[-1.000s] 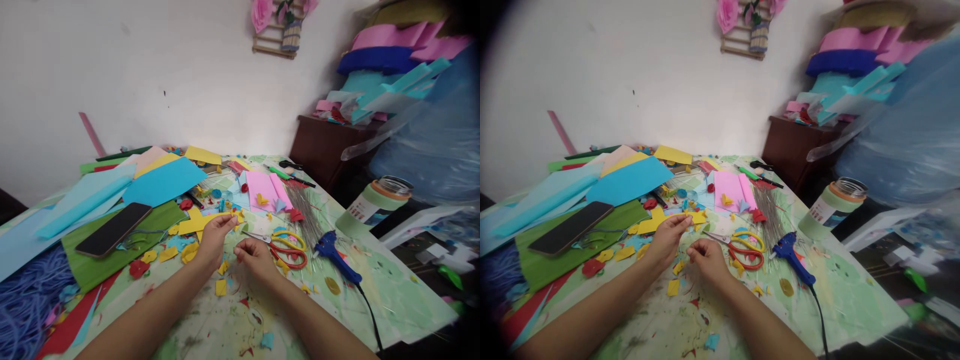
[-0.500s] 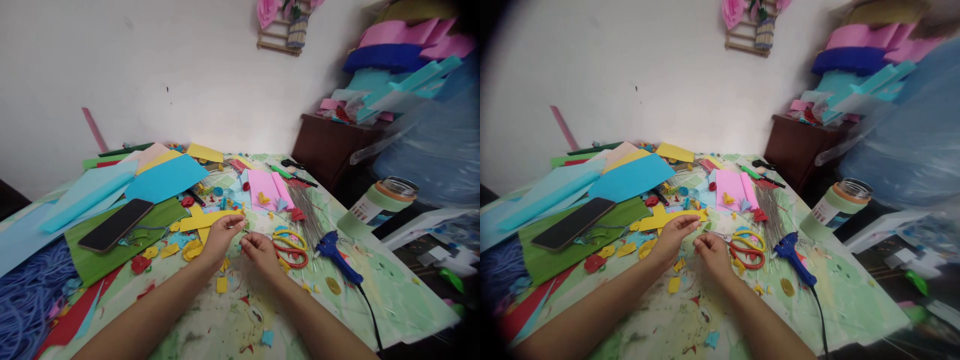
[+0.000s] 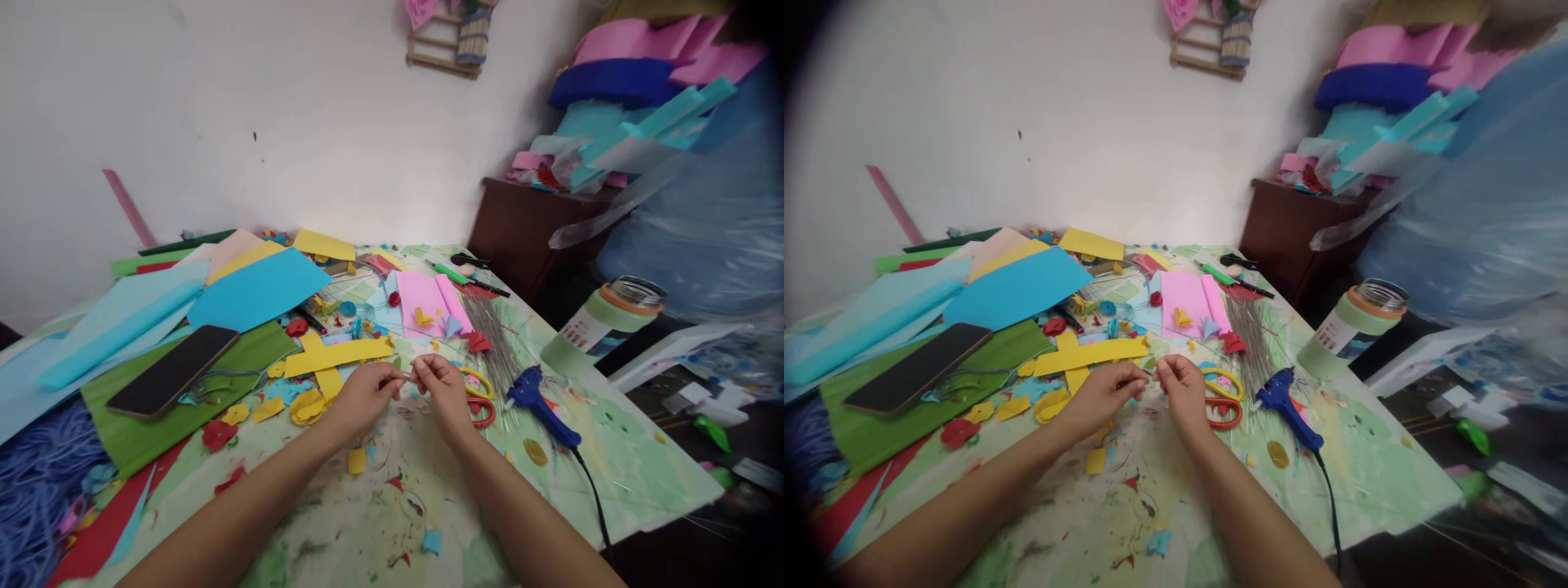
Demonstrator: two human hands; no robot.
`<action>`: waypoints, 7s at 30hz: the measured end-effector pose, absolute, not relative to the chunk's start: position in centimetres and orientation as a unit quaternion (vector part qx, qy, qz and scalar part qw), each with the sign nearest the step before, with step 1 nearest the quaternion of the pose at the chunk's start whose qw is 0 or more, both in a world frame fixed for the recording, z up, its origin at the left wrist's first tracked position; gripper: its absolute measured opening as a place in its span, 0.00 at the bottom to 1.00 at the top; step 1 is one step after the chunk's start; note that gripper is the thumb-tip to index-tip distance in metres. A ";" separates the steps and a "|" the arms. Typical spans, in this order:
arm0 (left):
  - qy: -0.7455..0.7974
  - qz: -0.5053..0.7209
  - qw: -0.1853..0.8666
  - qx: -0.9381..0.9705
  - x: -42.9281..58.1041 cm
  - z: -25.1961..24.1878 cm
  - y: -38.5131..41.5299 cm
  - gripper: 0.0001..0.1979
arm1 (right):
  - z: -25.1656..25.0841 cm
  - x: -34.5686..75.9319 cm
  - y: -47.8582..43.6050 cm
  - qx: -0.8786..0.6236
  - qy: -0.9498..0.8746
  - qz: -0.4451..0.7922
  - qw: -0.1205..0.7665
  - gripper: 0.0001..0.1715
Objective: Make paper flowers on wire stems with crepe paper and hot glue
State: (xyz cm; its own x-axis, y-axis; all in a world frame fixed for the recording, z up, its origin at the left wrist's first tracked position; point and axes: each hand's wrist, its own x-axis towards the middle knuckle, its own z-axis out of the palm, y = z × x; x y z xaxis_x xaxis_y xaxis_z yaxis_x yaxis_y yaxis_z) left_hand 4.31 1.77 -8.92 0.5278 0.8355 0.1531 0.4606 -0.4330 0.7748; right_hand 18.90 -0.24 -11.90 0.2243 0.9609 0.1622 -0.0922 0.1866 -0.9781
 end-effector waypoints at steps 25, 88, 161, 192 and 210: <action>0.449 0.159 0.089 0.875 3.9 -9.1 1.1 0.13 | -10.4 21.3 0.0 -0.481 -0.442 0.280 0.703 0.11; 0.583 0.243 0.171 0.756 -8.7 -11.6 1.3 0.10 | -12.5 11.9 -0.5 -0.345 -0.745 0.118 0.559 0.13; 0.455 0.495 0.490 0.555 -5.2 -11.6 -0.9 0.14 | -12.9 9.9 -0.5 -0.387 -0.580 0.459 0.551 0.14; 0.368 0.578 0.539 0.491 -4.0 -10.7 -3.2 0.14 | -13.4 8.4 -2.3 -0.235 -0.558 0.568 0.558 0.06; 0.383 0.498 0.567 0.533 -3.6 -11.8 -3.1 0.13 | -12.8 8.3 -2.2 -0.296 -0.413 0.605 0.613 0.09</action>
